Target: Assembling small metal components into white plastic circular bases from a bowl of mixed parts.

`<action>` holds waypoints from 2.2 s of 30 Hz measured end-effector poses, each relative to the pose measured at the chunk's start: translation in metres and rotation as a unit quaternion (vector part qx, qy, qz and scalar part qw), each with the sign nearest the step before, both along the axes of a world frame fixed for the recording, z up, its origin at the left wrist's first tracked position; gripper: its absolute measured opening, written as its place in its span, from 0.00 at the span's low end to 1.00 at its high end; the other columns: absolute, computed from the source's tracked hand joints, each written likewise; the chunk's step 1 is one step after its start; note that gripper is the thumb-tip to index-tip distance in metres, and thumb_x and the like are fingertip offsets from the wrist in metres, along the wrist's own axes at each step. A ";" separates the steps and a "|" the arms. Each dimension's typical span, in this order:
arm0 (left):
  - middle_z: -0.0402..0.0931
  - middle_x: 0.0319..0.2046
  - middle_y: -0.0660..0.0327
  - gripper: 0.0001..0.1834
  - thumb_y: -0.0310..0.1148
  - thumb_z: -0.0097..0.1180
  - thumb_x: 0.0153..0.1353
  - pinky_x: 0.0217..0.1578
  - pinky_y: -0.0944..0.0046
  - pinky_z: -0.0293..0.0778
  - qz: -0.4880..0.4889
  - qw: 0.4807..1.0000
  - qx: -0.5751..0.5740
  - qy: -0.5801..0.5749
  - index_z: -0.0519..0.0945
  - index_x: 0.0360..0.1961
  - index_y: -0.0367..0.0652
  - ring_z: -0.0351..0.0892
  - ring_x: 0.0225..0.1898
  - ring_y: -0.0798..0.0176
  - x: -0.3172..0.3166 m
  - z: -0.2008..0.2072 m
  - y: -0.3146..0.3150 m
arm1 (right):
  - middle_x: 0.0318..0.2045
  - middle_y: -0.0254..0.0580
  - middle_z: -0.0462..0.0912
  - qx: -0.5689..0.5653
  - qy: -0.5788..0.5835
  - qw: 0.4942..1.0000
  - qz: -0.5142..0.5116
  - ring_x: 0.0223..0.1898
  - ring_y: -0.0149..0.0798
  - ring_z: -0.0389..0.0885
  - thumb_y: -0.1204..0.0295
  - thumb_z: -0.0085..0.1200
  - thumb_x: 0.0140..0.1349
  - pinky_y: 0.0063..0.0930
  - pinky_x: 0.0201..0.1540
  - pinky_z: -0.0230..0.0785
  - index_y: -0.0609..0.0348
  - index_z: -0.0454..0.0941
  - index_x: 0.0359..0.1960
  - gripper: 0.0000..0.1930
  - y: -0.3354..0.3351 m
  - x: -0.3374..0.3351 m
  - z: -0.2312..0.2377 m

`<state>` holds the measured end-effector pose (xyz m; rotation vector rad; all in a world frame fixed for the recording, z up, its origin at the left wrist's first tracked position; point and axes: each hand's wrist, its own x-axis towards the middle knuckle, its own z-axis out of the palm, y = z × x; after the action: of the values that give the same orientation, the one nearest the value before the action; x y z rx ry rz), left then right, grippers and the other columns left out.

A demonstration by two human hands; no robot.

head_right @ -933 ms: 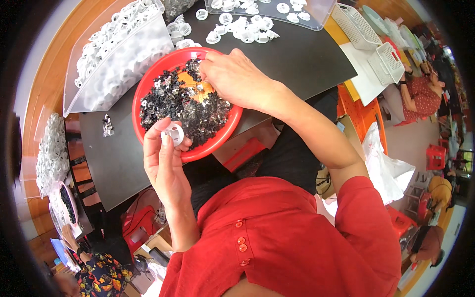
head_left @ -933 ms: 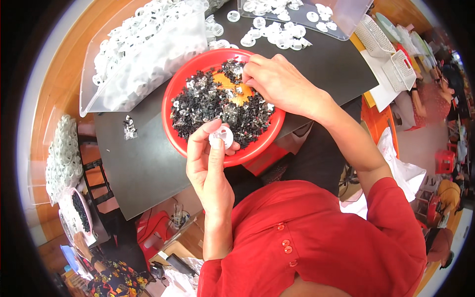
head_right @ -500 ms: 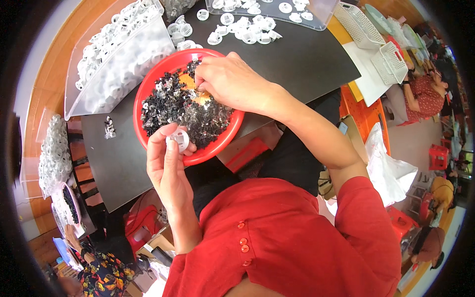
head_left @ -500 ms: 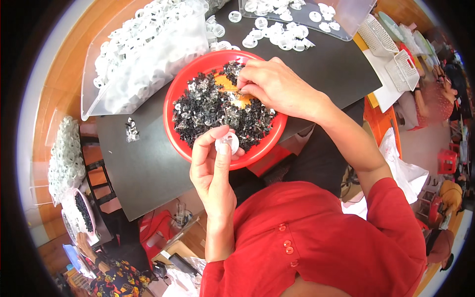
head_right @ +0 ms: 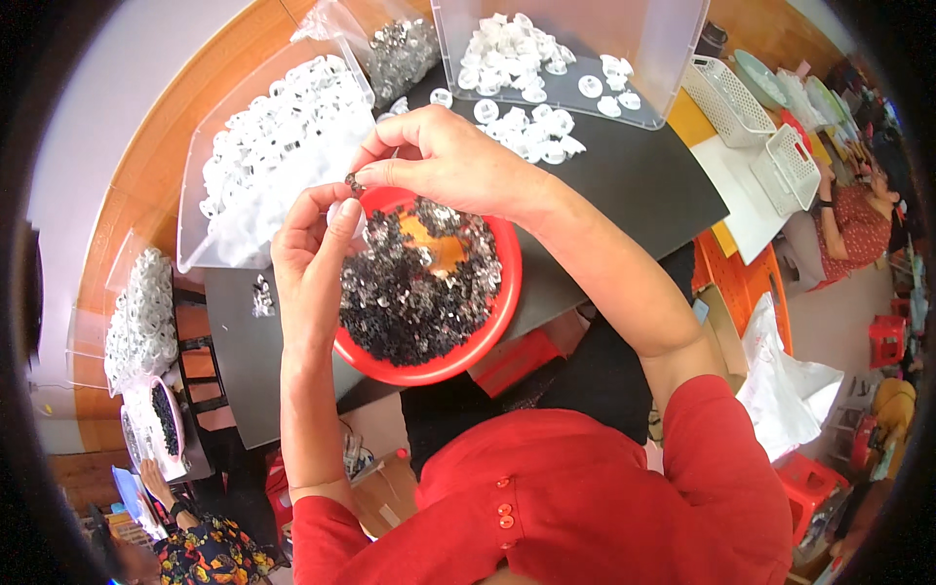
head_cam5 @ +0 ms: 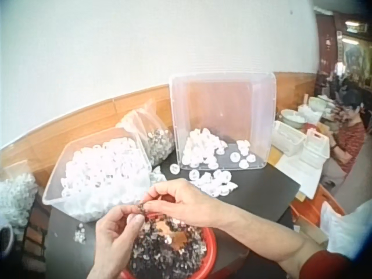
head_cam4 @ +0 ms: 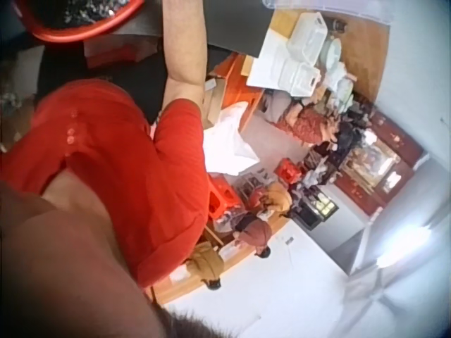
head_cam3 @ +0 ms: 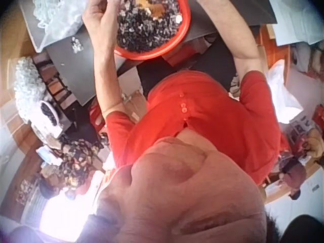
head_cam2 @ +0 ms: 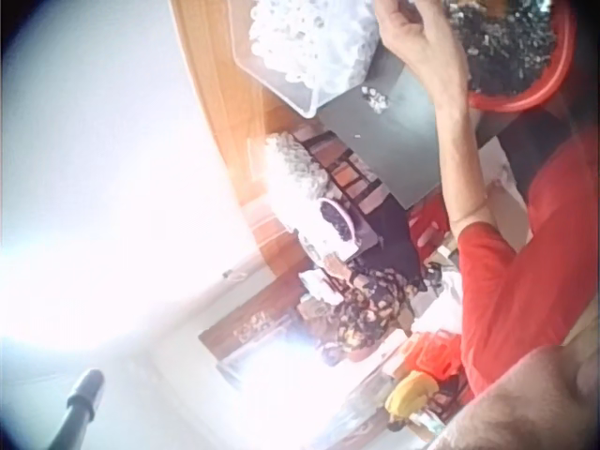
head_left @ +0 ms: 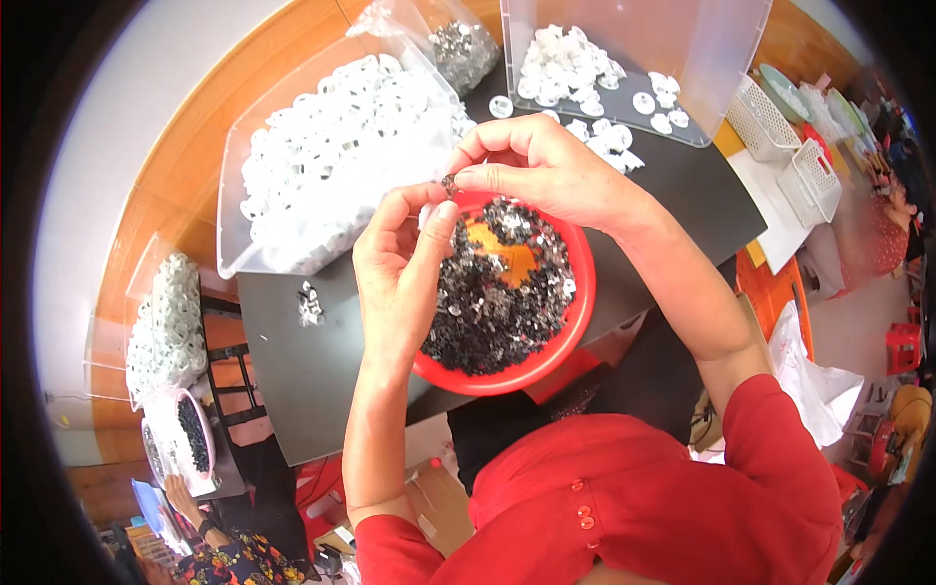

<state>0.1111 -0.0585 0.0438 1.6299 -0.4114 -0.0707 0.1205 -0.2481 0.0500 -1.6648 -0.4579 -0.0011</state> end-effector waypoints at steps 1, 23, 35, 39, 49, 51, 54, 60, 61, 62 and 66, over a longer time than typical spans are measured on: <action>0.74 0.30 0.69 0.08 0.29 0.57 0.62 0.31 0.77 0.65 -0.006 1.000 -0.014 0.013 0.77 0.40 0.38 0.68 0.28 0.79 0.005 0.001 -0.001 | 0.32 0.33 0.80 0.000 -0.005 1.000 -0.001 0.36 0.23 0.77 0.71 0.53 0.64 0.19 0.41 0.69 0.65 0.78 0.38 0.09 -0.001 0.005 0.001; 0.74 0.28 0.62 0.06 0.20 0.60 0.52 0.23 0.69 0.68 0.111 0.940 0.217 -0.239 0.76 0.31 0.39 0.71 0.23 0.68 0.015 -0.022 -0.002 | 0.32 0.32 0.80 0.072 0.043 0.995 0.049 0.34 0.21 0.77 0.77 0.56 0.61 0.16 0.39 0.70 0.65 0.78 0.38 0.06 -0.001 0.015 -0.029; 0.74 0.31 0.59 0.12 0.18 0.62 0.48 0.28 0.63 0.72 0.149 0.843 0.292 -0.426 0.78 0.35 0.41 0.76 0.29 0.58 0.019 -0.034 -0.004 | 0.28 0.44 0.80 -0.088 -0.161 0.982 -0.030 0.29 0.39 0.79 0.75 0.57 0.54 0.29 0.34 0.70 0.64 0.78 0.32 0.06 -0.003 0.017 -0.031; 0.74 0.31 0.59 0.12 0.18 0.62 0.48 0.28 0.63 0.72 0.142 0.862 0.266 -0.408 0.79 0.35 0.41 0.76 0.30 0.57 0.020 -0.033 -0.004 | 0.30 0.47 0.79 -0.094 -0.136 0.986 -0.008 0.32 0.45 0.79 0.74 0.56 0.55 0.34 0.37 0.70 0.65 0.76 0.32 0.07 -0.002 0.017 -0.032; 0.71 0.50 0.57 0.25 0.19 0.54 0.60 0.52 0.69 0.68 0.001 0.998 -0.063 0.021 0.66 0.59 0.34 0.74 0.50 0.67 0.016 -0.031 -0.002 | 0.27 0.42 0.76 -0.003 -0.105 0.991 -0.083 0.26 0.35 0.76 0.73 0.55 0.59 0.29 0.31 0.68 0.64 0.75 0.31 0.06 0.005 0.014 -0.034; 0.71 0.49 0.56 0.28 0.18 0.55 0.58 0.51 0.68 0.70 0.005 0.995 -0.097 0.016 0.63 0.60 0.35 0.74 0.50 0.66 0.015 -0.030 -0.005 | 0.28 0.39 0.75 -0.013 -0.120 0.989 -0.085 0.28 0.32 0.75 0.74 0.55 0.59 0.25 0.32 0.67 0.64 0.75 0.31 0.05 0.011 0.011 -0.034; 0.70 0.49 0.57 0.31 0.16 0.57 0.56 0.50 0.67 0.72 0.007 0.996 -0.090 -0.003 0.62 0.61 0.35 0.75 0.50 0.64 0.014 -0.029 -0.006 | 0.29 0.38 0.75 -0.036 -0.162 0.982 -0.089 0.30 0.31 0.74 0.76 0.55 0.60 0.23 0.34 0.67 0.64 0.76 0.32 0.04 0.014 0.011 -0.035; 0.69 0.49 0.57 0.32 0.15 0.59 0.53 0.50 0.66 0.74 0.012 0.993 -0.111 0.034 0.63 0.60 0.35 0.75 0.50 0.62 0.015 -0.029 -0.005 | 0.29 0.40 0.76 -0.051 -0.201 0.975 -0.081 0.32 0.38 0.77 0.75 0.56 0.59 0.29 0.36 0.68 0.63 0.76 0.32 0.04 0.015 0.010 -0.039; 0.69 0.49 0.57 0.32 0.15 0.59 0.53 0.50 0.66 0.74 0.012 0.993 -0.111 0.034 0.63 0.60 0.35 0.75 0.50 0.62 0.015 -0.030 -0.005 | 0.29 0.41 0.76 -0.055 -0.202 0.975 -0.073 0.33 0.39 0.77 0.76 0.56 0.58 0.30 0.36 0.68 0.63 0.76 0.32 0.04 0.016 0.010 -0.039; 0.69 0.49 0.57 0.32 0.15 0.59 0.53 0.50 0.66 0.74 0.013 0.992 -0.116 0.040 0.64 0.59 0.35 0.75 0.50 0.62 0.015 -0.030 -0.005 | 0.29 0.41 0.76 -0.059 -0.204 0.975 -0.066 0.33 0.41 0.77 0.76 0.56 0.58 0.30 0.36 0.68 0.63 0.76 0.32 0.04 0.016 0.010 -0.039; 0.69 0.47 0.58 0.32 0.13 0.60 0.51 0.50 0.66 0.74 0.019 0.991 -0.120 0.053 0.64 0.58 0.35 0.75 0.50 0.62 0.016 -0.032 -0.005 | 0.30 0.43 0.78 -0.068 -0.201 0.976 -0.057 0.35 0.45 0.78 0.74 0.54 0.57 0.36 0.40 0.69 0.62 0.76 0.31 0.04 0.014 0.010 -0.038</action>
<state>0.1274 -0.0639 0.0120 1.3897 -0.2951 -0.0767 0.1309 -0.2345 0.0123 -1.8287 -0.6771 -0.4053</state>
